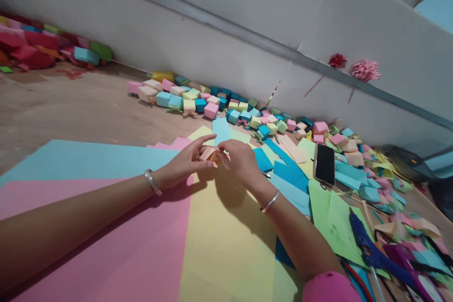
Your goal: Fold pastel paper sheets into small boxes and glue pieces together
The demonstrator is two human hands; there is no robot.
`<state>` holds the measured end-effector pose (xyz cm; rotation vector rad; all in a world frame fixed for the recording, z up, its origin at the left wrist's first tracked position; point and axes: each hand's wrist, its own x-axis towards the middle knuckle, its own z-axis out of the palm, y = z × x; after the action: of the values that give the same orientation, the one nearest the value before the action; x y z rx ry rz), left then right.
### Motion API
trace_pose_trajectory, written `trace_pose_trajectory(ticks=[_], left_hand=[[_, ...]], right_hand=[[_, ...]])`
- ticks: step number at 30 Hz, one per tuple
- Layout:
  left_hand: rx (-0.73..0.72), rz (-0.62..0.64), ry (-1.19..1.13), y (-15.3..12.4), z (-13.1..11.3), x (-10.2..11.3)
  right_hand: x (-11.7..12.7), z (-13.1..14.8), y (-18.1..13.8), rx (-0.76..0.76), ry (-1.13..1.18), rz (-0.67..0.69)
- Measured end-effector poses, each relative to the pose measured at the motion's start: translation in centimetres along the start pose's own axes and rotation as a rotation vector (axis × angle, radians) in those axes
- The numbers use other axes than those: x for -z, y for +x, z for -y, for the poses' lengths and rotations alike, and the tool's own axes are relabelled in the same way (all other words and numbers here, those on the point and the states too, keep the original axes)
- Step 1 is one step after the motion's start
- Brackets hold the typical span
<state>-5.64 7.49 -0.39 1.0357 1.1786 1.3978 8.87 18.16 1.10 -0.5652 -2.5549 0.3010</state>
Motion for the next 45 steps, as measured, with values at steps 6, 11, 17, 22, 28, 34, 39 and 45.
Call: trace_pose_trajectory(ticks=[6,11,17,22,28,34,39,45], left_hand=[[0.136,0.041,-0.420,0.9,0.3,0.1],[0.297,0.025,-0.489,1.1,0.5,-0.4],[0.229,0.080,-0.361,0.2,0.6,-1.1],[0.355,0.035,-0.370,0.5,0.3,-0.6],[0.272,0.063,-0.296,0.1,0.7,-0.9],[0.287,0.148,-0.299,-0.2,1.3,-1.1],[0.463,0.232,-0.429,0.1,0.8,-0.8],[0.413,0.157,-0.416,0.1,1.0,-0.8]], right_hand=[[-0.1,0.6,-0.3,0.079,-0.284,-0.069],[-0.2,0.7,-0.3,0.202,-0.400,-0.079],[-0.2,0.5,-0.3,0.177,-0.378,-0.059],[-0.3,0.7,-0.3,0.165,-0.304,-0.120],[-0.1,1.0,-0.3,0.035,-0.248,-0.003],[-0.1,1.0,-0.7,0.107,-0.275,0.093],[0.1,1.4,-0.8,0.103,-0.313,0.139],[0.5,1.9,-0.6,-0.009,-0.201,0.202]])
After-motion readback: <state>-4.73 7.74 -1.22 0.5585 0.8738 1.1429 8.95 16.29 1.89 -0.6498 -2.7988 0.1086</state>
